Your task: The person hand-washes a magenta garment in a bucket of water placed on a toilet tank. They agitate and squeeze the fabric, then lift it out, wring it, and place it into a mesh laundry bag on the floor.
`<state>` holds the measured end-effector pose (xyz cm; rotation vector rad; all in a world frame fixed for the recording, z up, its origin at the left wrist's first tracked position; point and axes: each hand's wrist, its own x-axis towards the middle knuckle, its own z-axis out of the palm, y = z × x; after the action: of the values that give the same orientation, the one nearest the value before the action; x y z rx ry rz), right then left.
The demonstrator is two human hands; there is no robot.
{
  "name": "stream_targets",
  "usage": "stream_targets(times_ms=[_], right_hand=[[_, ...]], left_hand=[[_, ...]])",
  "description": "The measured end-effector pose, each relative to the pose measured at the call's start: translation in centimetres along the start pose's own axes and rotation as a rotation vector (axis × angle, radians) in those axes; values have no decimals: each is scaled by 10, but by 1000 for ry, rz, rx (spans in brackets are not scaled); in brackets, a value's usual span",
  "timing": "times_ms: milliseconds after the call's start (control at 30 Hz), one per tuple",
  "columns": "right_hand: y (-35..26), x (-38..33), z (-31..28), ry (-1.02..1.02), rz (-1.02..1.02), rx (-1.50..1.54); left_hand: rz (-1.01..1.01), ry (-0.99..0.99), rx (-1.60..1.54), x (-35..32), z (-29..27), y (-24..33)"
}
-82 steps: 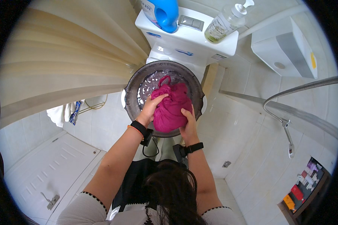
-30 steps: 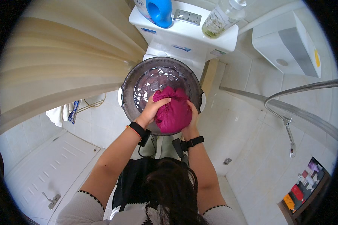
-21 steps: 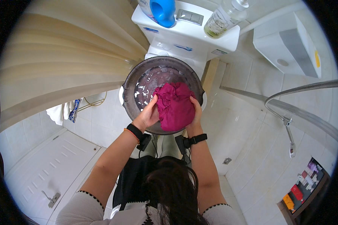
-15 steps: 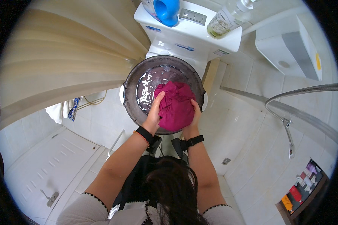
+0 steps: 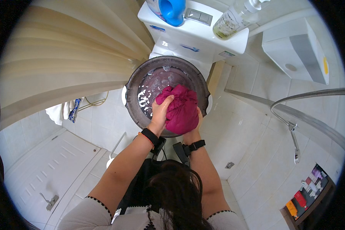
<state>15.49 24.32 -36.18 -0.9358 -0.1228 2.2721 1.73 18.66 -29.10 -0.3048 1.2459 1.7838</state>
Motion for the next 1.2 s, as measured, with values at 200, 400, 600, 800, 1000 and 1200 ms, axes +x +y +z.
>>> stream_targets(times_ms=[200,400,600,800,1000,1200], right_hand=[[2,-7,17,83,13,-17],[-22,-41,76,70,262,26],[-21,-46,79,-90,388,106],[12,-27,23,-116,217,108],[25,-22,6,-133,187,125],[4,-39,17,-160,256,171]], left_hand=[[-49,-2,110,9,-4,0],[238,-19,188,6,-1,14],[480,-23,586,-10,5,27],[683,-145,827,-19,26,32],[629,-201,888,-24,26,35],[191,-419,715,-12,6,49]])
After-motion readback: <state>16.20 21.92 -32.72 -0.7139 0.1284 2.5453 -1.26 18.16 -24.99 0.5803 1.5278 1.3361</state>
